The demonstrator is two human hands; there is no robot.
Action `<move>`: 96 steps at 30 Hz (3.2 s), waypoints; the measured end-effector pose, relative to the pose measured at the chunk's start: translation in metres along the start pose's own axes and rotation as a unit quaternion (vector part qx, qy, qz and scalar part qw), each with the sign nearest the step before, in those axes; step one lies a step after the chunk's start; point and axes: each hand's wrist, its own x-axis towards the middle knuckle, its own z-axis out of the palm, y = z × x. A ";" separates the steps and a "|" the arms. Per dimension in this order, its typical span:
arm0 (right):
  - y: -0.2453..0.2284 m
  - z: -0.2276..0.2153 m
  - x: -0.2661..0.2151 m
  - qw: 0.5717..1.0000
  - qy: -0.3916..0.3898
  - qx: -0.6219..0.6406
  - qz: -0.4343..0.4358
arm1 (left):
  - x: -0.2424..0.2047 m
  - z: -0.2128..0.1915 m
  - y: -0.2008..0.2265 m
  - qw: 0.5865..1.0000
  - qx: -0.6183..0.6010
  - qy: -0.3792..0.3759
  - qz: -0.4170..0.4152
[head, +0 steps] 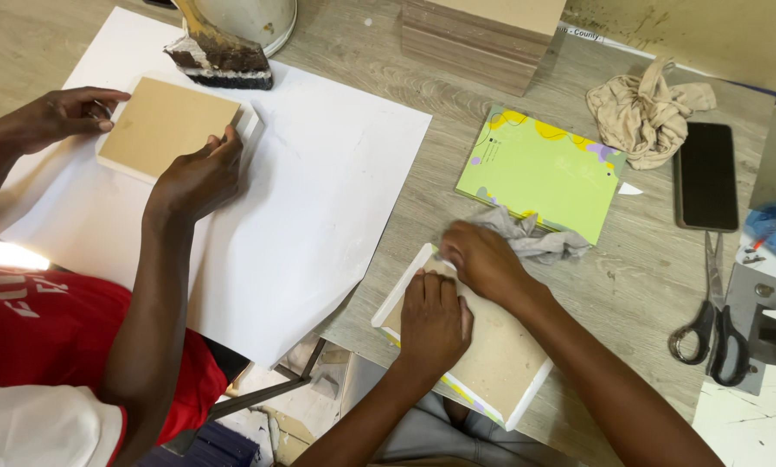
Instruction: The person applies glue to the spine of a book using a brush and then presses a cover onto it. They wipe the surface with a cloth and repeat the process for multiple books, stacking the finished items on the table.
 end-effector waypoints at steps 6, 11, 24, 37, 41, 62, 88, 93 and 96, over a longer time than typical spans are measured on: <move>0.033 -0.016 -0.180 0.987 0.084 -0.018 0.134 | 0.010 -0.031 0.005 0.999 0.024 0.004 0.048; 0.065 -0.023 -0.244 0.966 0.046 -0.090 0.237 | 0.001 -0.020 -0.010 0.986 -0.163 0.044 0.006; -0.038 0.016 -0.010 0.958 0.058 0.041 0.278 | -0.004 -0.034 -0.025 0.855 -0.474 0.139 -0.156; -0.147 -0.087 -0.118 0.940 0.124 0.249 0.198 | 0.042 -0.154 -0.001 0.844 -0.501 -0.103 -0.162; -0.167 -0.104 -0.145 0.945 0.121 0.253 0.170 | 0.048 -0.171 0.006 0.836 -0.504 -0.169 -0.136; -0.180 -0.128 -0.180 0.956 0.127 0.236 0.120 | 0.021 -0.183 0.048 0.850 -0.511 -0.091 -0.093; -0.192 -0.142 -0.178 0.957 0.252 0.146 0.003 | 0.011 -0.224 0.027 0.931 -0.362 -0.047 0.012; -0.198 -0.147 -0.180 0.973 0.190 0.020 -0.130 | 0.018 -0.213 0.042 0.939 -0.288 -0.097 0.160; -0.195 -0.149 -0.186 0.984 0.152 -0.035 -0.091 | 0.017 -0.212 0.042 0.939 -0.272 -0.149 0.147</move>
